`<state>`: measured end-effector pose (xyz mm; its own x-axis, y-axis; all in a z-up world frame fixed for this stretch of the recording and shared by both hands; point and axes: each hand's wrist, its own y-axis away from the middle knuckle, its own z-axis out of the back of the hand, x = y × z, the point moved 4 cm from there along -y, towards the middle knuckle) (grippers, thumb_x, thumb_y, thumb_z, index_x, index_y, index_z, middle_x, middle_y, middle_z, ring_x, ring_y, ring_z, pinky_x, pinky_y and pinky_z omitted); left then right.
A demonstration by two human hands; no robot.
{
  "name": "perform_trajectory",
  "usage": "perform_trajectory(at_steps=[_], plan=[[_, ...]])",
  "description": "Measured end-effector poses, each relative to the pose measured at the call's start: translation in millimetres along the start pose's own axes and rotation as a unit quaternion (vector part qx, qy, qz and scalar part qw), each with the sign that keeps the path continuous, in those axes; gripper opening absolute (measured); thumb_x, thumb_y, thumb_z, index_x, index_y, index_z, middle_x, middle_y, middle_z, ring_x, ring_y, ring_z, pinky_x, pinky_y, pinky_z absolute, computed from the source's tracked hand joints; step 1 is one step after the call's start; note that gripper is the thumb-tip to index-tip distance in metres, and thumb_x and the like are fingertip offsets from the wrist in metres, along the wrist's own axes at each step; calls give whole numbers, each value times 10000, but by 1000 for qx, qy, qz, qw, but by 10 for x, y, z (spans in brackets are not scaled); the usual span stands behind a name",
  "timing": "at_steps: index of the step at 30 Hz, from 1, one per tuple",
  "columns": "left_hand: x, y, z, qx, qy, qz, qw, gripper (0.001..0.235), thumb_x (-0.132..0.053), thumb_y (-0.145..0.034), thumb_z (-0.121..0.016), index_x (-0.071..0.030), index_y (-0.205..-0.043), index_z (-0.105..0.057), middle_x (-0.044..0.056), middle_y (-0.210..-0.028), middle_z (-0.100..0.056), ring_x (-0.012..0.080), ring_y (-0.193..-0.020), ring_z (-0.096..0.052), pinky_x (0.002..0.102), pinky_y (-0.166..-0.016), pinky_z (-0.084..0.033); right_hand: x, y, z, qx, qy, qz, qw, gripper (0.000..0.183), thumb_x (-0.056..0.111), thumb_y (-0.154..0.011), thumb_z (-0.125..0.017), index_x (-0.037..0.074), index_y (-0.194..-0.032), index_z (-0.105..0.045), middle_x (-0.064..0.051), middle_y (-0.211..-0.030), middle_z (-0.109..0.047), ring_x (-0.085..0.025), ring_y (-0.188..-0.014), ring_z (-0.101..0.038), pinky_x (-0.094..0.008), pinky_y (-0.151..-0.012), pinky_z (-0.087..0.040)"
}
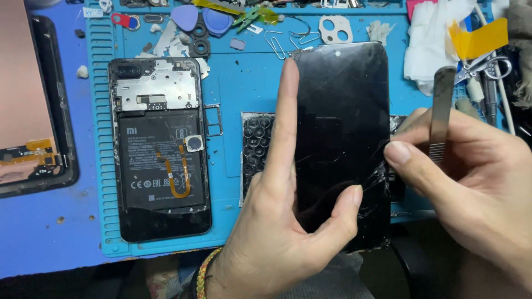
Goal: The person uses tweezers to peel a protective film off a black smartphone screen. They lift the film from the edges and corners, gradually removing it while holding the phone steady with the other hand.
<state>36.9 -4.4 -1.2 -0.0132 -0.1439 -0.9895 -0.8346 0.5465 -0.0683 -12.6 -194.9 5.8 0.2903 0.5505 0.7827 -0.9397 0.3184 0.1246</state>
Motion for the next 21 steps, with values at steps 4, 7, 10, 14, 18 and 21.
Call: perform_trajectory(at_steps=[4, 7, 10, 14, 18, 21], plan=[[1, -18, -6, 6, 25, 4, 1000, 940, -66, -936, -576, -64, -1626, 62, 195, -1799, -136, 280, -1662, -282, 323, -1333, -227, 9, 14, 20, 5, 41, 0, 999, 94, 58, -1011, -667, -12, -951, -646, -88, -914, -635, -161, -825, -568, -264, -722, -433], [6, -21, -18, 2, 92, 13, 996, 930, -41, -937, -559, -71, -1634, 57, 183, -1784, -166, 264, -1625, -314, 318, -1315, -241, 1, 23, 49, 9, 57, 10, 998, 124, 99, -1040, -632, 8, -955, -628, -64, -848, -577, -141, -745, -486, -257, -662, -373], [11, -27, -7, -15, 125, 31, 992, 923, -47, -934, -555, -91, -1637, 40, 166, -1795, -60, 254, -1648, -120, 345, -1305, -114, -86, 62, 155, 5, 89, 27, 996, 190, 154, -1062, -585, 27, -929, -632, -57, -776, -561, -143, -680, -490, -272, -633, -383], [27, -30, 16, -28, 121, 72, 990, 937, -83, -908, -558, -141, -1642, 21, 141, -1809, 6, 246, -1672, 60, 384, -1253, 40, -869, 285, 516, -66, 260, -66, 961, 193, 166, -1114, -675, -3, -1161, -756, -165, -1133, -657, -281, -1037, -640, -378, -863, -478], [3, -45, 15, -16, 138, 89, 986, 924, -62, -928, -539, -176, -1642, 37, 117, -1814, 24, 235, -1669, 25, 351, -1245, -16, -1610, 435, 806, -51, 265, -105, 957, 233, 176, -1096, -681, -50, -1123, -732, -181, -1119, -613, -301, -1108, -595, -421, -1083, -425], [8, -45, 6, -13, 184, 115, 976, 922, -71, -952, -550, -228, -1662, 17, 42, -1759, -213, 151, -1429, -429, 259, -1134, -259, -1930, 574, 886, -71, 244, -186, 949, 301, 295, -1115, -659, -3, -1154, -660, -161, -1149, -533, -292, -1124, -543, -417, -960, -428]])
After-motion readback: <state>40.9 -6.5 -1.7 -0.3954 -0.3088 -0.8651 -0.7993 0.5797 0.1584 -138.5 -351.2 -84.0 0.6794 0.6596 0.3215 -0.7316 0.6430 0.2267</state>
